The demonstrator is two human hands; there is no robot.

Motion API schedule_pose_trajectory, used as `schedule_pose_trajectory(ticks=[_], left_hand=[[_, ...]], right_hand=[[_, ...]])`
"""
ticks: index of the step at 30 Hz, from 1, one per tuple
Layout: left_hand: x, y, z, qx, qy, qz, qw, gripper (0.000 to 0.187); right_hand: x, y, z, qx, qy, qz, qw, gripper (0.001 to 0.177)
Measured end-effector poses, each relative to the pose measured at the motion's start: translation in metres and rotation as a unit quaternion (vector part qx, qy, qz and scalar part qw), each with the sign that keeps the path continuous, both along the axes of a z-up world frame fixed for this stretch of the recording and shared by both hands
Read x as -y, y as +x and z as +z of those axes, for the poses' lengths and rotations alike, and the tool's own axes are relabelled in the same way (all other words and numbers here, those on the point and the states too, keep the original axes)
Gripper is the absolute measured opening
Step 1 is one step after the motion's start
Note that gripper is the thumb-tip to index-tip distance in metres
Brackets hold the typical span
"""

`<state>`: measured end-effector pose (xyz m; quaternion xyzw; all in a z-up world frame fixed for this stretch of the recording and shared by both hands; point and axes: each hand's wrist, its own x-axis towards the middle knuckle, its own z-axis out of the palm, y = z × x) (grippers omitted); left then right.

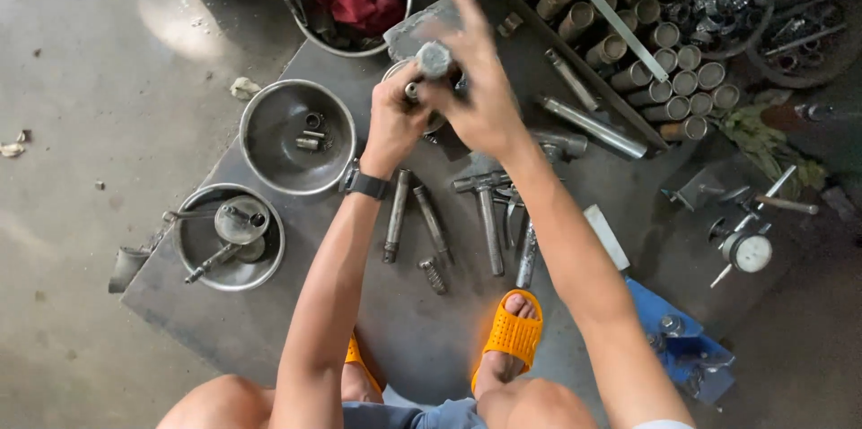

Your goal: The person measures a metal crankshaft with a caliper, then wipes it with a cloth. They place the crankshaft on a blue stand and use a dial indicator to measure it, adjusting the indicator and rotating the crankshaft throughout the process.

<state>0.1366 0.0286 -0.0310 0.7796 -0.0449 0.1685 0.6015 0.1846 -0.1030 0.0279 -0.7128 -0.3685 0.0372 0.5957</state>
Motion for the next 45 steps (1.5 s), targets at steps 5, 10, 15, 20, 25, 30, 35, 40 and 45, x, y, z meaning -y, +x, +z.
schedule_pose_trajectory(ticks=[5,10,15,20,25,30,35,40,45], left_hand=[[-0.006,-0.007,0.015,-0.195,0.209,0.054,0.957,0.090],[0.001,-0.013,-0.007,-0.179,0.083,0.145,0.970,0.075],[-0.013,-0.047,-0.065,-0.127,-0.155,0.341,0.918,0.039],[-0.053,-0.107,-0.083,-0.072,-0.549,0.462,0.693,0.049],[-0.055,-0.165,0.008,0.036,-0.641,0.473,0.603,0.039],[-0.019,-0.171,0.052,0.077,-0.543,0.340,0.764,0.067],[0.020,-0.162,0.077,0.000,-0.632,0.141,0.762,0.047],[0.071,-0.147,0.080,-0.064,-0.558,0.112,0.820,0.059],[0.088,-0.146,0.074,-0.128,-0.627,0.072,0.765,0.055]], right_hand=[[0.014,-0.023,-0.009,-0.108,0.098,-0.120,0.982,0.046],[0.061,-0.119,-0.047,-0.295,0.025,-0.265,0.918,0.048],[0.082,-0.180,-0.144,-0.292,-0.373,-0.133,0.870,0.040],[0.102,-0.161,-0.138,-0.181,-0.330,-0.177,0.909,0.029],[0.172,-0.031,-0.100,-0.030,-0.272,-0.401,0.874,0.011],[0.217,0.082,-0.132,0.101,-0.337,-0.350,0.868,0.020],[0.213,0.108,-0.149,0.108,-0.486,-0.311,0.809,0.029],[0.213,0.110,-0.124,0.086,-0.512,-0.296,0.802,0.028],[0.211,0.037,-0.040,-0.090,-0.268,-0.369,0.885,0.019]])
